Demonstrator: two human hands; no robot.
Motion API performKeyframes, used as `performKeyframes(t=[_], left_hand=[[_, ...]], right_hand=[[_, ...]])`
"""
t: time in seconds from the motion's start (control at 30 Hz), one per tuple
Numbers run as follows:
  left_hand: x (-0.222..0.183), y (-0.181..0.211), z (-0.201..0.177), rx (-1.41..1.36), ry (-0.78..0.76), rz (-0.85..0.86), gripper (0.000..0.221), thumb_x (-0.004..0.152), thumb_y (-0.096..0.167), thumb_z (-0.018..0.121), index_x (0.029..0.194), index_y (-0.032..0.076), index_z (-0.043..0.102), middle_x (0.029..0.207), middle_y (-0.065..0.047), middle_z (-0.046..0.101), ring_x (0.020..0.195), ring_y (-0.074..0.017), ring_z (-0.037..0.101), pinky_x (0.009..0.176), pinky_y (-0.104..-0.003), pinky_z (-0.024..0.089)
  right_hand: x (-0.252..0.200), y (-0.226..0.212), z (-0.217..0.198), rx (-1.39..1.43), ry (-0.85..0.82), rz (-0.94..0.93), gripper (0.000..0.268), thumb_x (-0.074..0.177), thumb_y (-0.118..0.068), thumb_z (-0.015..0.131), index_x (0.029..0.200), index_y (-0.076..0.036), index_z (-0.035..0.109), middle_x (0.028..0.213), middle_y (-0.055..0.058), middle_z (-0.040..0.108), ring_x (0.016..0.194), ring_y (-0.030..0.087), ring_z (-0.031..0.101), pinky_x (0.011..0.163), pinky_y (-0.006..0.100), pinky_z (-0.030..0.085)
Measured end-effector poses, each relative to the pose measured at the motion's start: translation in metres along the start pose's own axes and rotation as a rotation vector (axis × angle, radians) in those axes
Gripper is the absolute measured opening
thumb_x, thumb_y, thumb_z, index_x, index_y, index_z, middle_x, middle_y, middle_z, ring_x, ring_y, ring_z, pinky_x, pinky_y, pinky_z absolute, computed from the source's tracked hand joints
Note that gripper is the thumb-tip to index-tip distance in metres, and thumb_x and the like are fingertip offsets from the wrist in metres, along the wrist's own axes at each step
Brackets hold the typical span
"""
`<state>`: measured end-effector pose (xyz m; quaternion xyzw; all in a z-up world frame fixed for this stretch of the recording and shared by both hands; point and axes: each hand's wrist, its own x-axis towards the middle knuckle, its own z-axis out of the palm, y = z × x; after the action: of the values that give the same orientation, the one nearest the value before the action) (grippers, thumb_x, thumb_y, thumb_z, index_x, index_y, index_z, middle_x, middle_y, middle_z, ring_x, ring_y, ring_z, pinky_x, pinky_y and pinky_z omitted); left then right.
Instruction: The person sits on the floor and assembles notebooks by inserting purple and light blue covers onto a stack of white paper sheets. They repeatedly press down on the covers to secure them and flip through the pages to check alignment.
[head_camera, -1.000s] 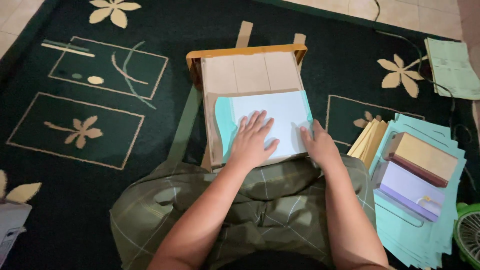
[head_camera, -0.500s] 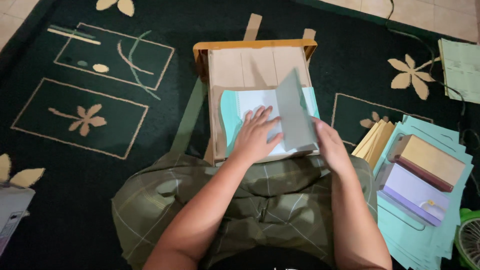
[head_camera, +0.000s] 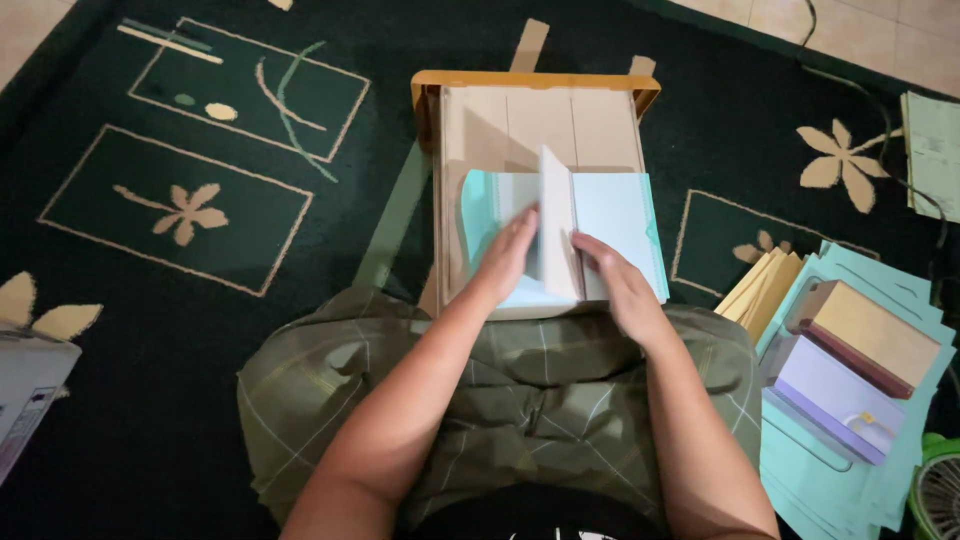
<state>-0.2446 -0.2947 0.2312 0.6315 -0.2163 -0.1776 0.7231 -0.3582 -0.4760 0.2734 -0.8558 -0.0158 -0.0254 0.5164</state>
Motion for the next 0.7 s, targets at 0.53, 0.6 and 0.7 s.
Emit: performKeyframes(t=[0.53,0.6,0.7], left_hand=[[0.0,-0.018,0.015,1.304,-0.002,0.196,0.056,0.104,0.032,0.045,0.153,0.006,0.046,0.162,-0.025,0.035,0.153,-0.0434,0.026,0.125,-0.06,0.012],[0.002,-0.025,0.016,1.321,-0.017,0.189,0.059,0.103,0.034,0.042,0.155,0.006,0.043,0.164,-0.024,0.033,0.154,-0.0436,0.024,0.125,-0.061,0.011],[0.004,-0.03,0.016,1.313,-0.031,0.161,0.059,0.104,0.034,0.039,0.156,0.007,0.041,0.165,-0.023,0.03,0.155,-0.0433,0.021,0.126,-0.061,0.01]], right_hand=[[0.02,0.016,0.025,-0.542,0.088,-0.05,0.037,0.098,-0.002,0.055,0.134,0.003,0.065,0.138,0.025,0.063,0.133,0.043,0.055,0.111,0.051,0.045],[0.033,0.04,0.028,-0.854,0.073,-0.157,0.054,0.098,-0.009,0.053,0.151,-0.002,0.051,0.153,0.022,0.052,0.142,0.044,0.045,0.113,0.052,0.042],[0.058,0.044,0.021,-0.964,-0.066,0.011,0.061,0.103,-0.021,0.041,0.163,-0.008,0.034,0.165,0.017,0.037,0.152,0.04,0.033,0.12,0.058,0.028]])
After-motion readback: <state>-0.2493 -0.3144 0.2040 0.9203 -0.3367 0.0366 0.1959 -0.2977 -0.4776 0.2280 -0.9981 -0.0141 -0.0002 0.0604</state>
